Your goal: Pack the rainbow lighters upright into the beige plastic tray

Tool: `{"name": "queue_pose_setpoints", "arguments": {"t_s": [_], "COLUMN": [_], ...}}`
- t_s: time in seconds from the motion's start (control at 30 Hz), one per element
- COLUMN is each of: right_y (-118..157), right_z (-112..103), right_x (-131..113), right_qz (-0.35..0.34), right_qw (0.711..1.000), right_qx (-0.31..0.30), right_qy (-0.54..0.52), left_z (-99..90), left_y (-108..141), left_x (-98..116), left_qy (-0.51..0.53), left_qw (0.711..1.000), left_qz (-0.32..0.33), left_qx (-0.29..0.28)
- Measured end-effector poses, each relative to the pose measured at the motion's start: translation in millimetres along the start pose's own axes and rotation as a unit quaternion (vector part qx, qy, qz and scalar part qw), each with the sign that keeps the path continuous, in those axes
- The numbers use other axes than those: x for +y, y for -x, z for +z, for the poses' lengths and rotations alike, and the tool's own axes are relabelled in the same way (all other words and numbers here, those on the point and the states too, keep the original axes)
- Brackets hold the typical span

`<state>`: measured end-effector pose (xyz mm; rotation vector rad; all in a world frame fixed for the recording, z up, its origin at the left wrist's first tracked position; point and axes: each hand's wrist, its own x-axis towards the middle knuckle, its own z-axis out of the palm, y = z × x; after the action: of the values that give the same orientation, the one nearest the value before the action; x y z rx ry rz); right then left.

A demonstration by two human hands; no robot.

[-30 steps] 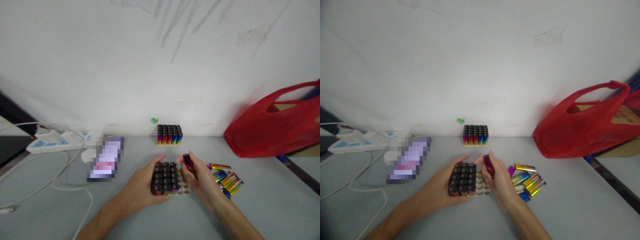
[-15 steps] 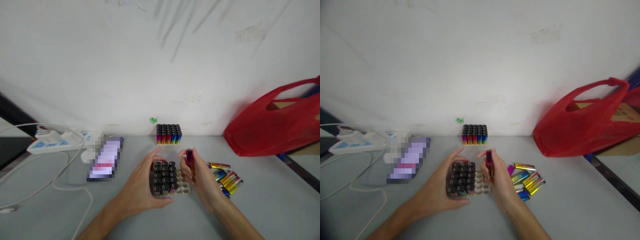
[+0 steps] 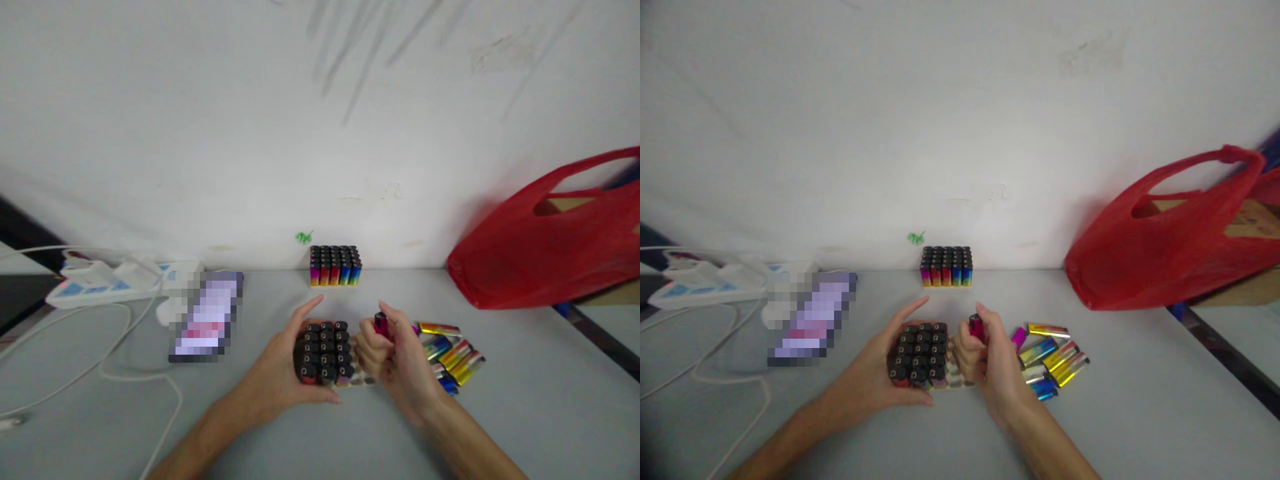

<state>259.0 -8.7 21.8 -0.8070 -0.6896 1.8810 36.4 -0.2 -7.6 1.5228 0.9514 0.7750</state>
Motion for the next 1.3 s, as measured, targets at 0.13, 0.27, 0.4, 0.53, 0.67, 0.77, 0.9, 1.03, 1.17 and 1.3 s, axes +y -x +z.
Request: {"name": "queue_pose_setpoints", "arguments": {"t_s": [0.13, 0.27, 0.4, 0.53, 0.67, 0.77, 0.9, 1.03, 1.17, 1.3], "right_y": [-0.7, -0.4, 0.7, -0.3, -2.0, -3.0, -3.1, -2.4, -2.4, -3.0], "right_z": [-0.4, -0.1, 1.2, -0.3, -5.2, -7.3, -6.7, -5.9, -5.8, -5.5], "right_x": [2.6, 4.7, 5.3, 5.4, 4.4, 3.6, 2.7, 2.7, 4.3, 5.8], "right_qz": [-0.002, 0.006, 0.013, 0.015, 0.018, 0.013, 0.018, 0.013, 0.009, 0.006], "right_qw": [1.000, 1.000, 1.000, 1.000, 1.000, 1.000, 1.000, 1.000, 1.000, 1.000], "right_qx": [0.007, 0.005, -0.013, 0.010, 0.019, 0.008, 0.004, 0.007, 0.007, 0.016], "right_qy": [-0.010, -0.007, 0.010, 0.016, 0.012, 0.006, -0.003, 0.000, 0.012, 0.019], "left_z": [0.1, 1.5, 2.5, 1.9, 1.0, 0.9, 1.6, 2.2, 1.9, 1.8], "left_y": [-0.7, -0.9, -0.4, -0.1, -0.2, -0.1, -0.3, -0.9, -0.7, -0.4], "left_x": [0.2, 2.0, 4.4, 5.7, 7.2, 8.4, 8.6, 7.5, 8.1, 9.6], "left_qy": [0.007, 0.006, 0.004, -0.011, -0.036, -0.041, -0.054, -0.047, -0.054, -0.060], "left_qw": [1.000, 1.000, 1.000, 1.000, 0.999, 0.999, 0.998, 0.999, 0.998, 0.998], "left_qz": [-0.009, -0.019, -0.025, -0.020, -0.012, -0.011, -0.008, -0.016, -0.013, -0.010], "left_qx": [-0.008, -0.002, -0.003, -0.003, -0.009, -0.009, -0.005, -0.006, -0.009, -0.008]}}
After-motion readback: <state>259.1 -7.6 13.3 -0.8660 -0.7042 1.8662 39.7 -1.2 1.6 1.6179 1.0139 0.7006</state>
